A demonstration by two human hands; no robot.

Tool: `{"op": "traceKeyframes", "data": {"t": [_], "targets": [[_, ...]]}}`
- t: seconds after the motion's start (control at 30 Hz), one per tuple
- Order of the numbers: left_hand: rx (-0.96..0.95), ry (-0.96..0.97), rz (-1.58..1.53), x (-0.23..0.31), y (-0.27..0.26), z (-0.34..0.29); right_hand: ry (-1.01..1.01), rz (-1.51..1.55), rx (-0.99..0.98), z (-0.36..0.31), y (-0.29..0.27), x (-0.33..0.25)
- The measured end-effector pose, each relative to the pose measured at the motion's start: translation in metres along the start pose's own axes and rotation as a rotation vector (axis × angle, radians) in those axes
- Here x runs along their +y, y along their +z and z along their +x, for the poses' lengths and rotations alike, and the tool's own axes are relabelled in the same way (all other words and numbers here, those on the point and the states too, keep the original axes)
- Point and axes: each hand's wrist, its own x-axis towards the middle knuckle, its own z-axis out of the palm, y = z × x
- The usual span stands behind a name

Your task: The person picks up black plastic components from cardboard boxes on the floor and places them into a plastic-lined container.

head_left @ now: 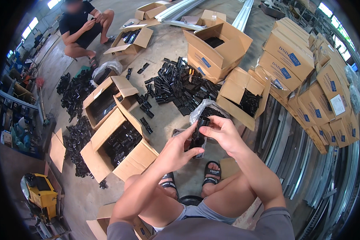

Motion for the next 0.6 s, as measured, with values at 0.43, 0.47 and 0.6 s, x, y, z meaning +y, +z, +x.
{"op": "traceKeyframes", "data": {"t": [0.43, 0.47, 0.6], "targets": [[-0.084, -0.192, 0.075, -0.017, -0.017, 0.013, 0.114, -0.137, -0.075, 0.032, -0.010, 0.020], [-0.077, -0.190, -0.010, -0.017, -0.017, 0.013, 0.115, -0.122, -0.099, 0.036, -0.012, 0.022], [-0.038, -0.214, -0.249, -0.004, -0.028, 0.007, 0.099, -0.168, -0.135, 0.064, -0.048, 0.030]]}}
